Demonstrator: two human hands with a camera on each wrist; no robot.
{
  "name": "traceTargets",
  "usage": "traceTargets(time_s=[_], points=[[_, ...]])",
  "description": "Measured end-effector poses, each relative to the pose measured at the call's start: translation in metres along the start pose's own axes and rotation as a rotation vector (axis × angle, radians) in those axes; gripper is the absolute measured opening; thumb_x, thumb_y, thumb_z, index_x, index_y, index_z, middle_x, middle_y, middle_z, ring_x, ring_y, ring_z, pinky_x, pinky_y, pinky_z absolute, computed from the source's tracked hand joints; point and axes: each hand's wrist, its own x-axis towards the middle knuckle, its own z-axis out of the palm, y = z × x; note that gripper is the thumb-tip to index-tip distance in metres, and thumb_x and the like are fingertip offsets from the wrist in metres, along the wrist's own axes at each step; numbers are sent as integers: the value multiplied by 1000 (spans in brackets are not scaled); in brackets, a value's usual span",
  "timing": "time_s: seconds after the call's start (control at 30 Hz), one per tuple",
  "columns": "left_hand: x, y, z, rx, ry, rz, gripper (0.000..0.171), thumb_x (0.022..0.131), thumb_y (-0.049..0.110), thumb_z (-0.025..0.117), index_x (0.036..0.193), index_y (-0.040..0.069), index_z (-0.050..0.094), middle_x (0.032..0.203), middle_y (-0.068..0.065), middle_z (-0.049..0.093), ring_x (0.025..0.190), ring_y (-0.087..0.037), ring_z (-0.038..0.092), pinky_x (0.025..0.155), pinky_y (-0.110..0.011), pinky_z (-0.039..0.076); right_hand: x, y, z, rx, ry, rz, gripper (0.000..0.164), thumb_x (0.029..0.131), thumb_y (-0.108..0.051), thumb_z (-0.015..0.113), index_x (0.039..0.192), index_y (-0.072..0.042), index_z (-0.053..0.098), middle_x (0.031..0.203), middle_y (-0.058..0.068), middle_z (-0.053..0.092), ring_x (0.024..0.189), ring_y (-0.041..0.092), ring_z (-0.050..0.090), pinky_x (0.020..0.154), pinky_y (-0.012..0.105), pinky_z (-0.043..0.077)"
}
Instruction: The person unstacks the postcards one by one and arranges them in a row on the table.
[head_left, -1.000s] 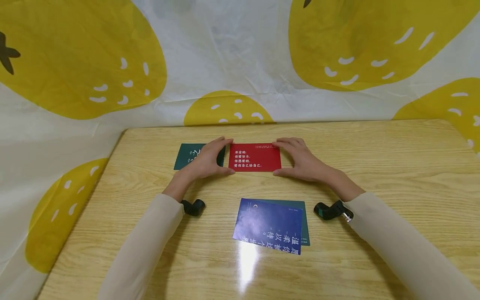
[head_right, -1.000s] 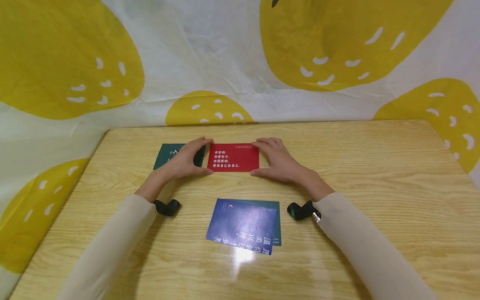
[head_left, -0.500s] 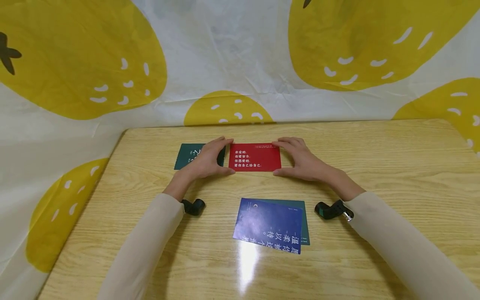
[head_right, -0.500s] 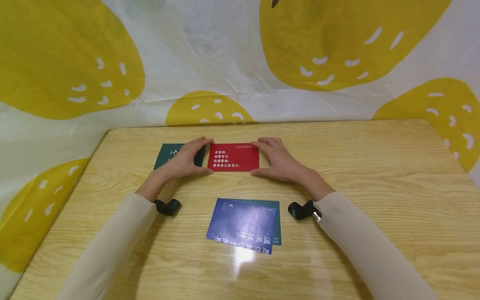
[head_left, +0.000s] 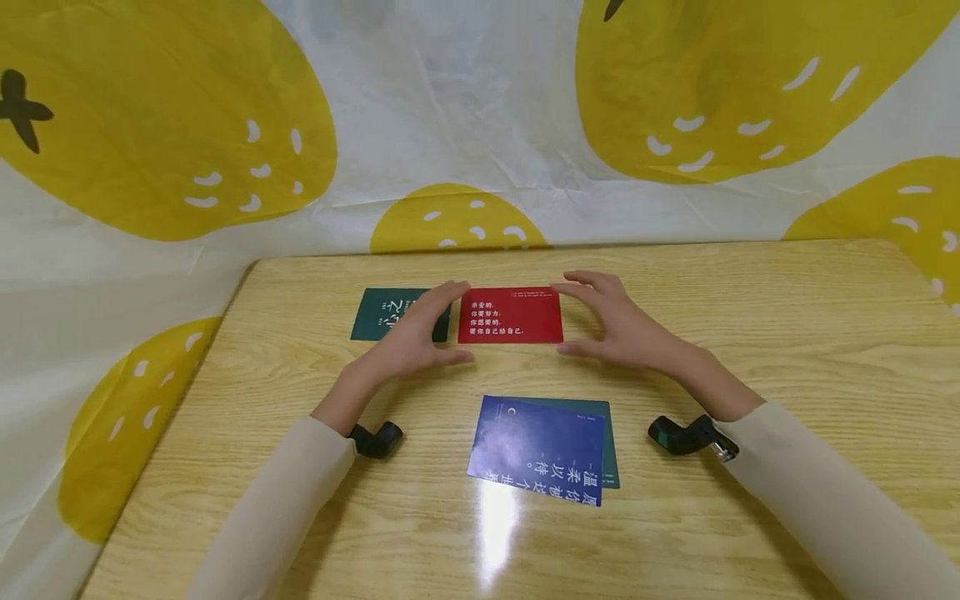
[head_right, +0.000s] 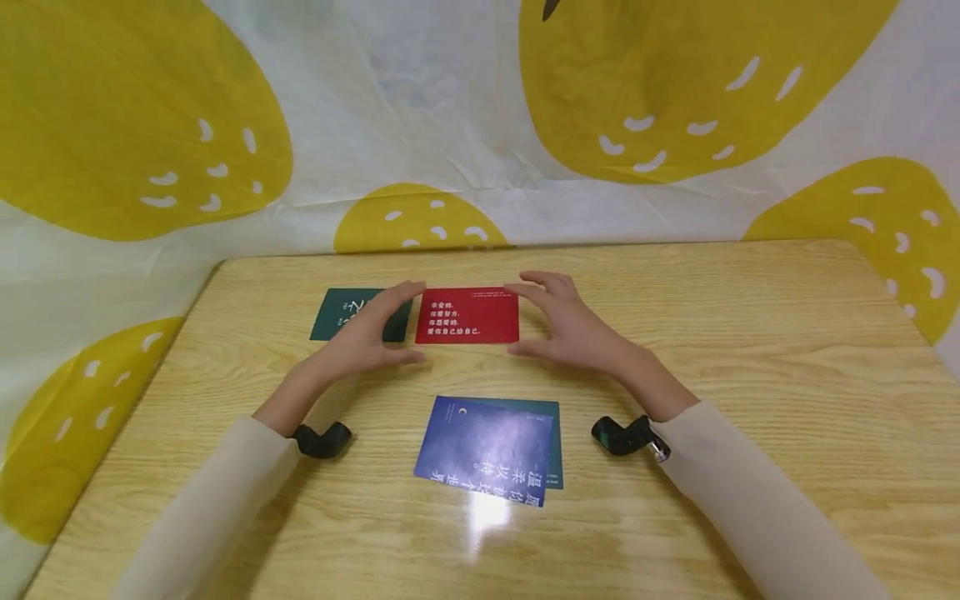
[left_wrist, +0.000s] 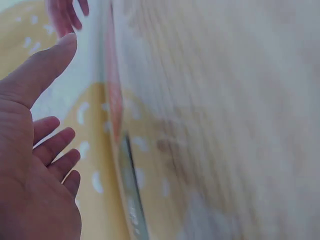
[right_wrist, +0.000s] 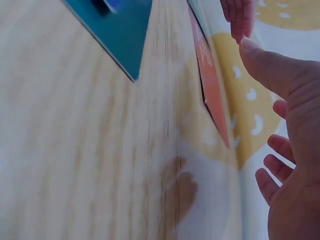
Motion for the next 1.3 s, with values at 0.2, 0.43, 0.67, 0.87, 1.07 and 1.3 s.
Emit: traceTargets(time_s=[0.2,0.43,0.67,0.87,1.07,1.3], points=[[-15,19,0,-61,41,71,93,75,34,82,151,20,30,155,-3,26,142,-21,20,111,-48,26,-15,-12,-5,11,-4,-51,80,76,-37,80,142,-10,44,148,15,31,135,35,23,102,59,31],[-33,43,8,-169,53,135,96,73,31,85,151,25,29,155,1,27,141,-16,21,109,-47,29,-36,-28,-7,31,8,-105,79,77,-36,80,143,-13,43,148,14,31,134,35,25,101,59,33],[-58,57,21,-231,20,118,101,71,35,85,150,37,23,155,3,25,140,-14,22,109,-49,28,-59,-41,-4,50,52,-118,80,75,-31,82,142,-11,44,147,12,34,133,32,28,98,58,36],[-78,62,27,-249,6,88,103,69,36,86,151,33,24,155,9,23,140,-12,21,109,-49,29,-77,-56,3,81,79,-127,82,74,-30,83,143,-13,43,146,9,36,131,29,31,95,58,38],[-98,62,33,-286,7,45,104,68,34,87,152,31,25,155,4,25,141,-13,21,110,-50,27,-95,-65,6,105,70,-79,81,75,-32,83,144,-17,42,144,8,39,130,29,34,92,61,42],[-112,60,41,-276,-11,29,105,67,36,87,151,30,25,155,0,25,141,-17,21,111,-50,24,-113,-73,17,135,49,-74,83,74,-35,83,144,-17,42,144,5,41,131,22,31,98,48,42]])
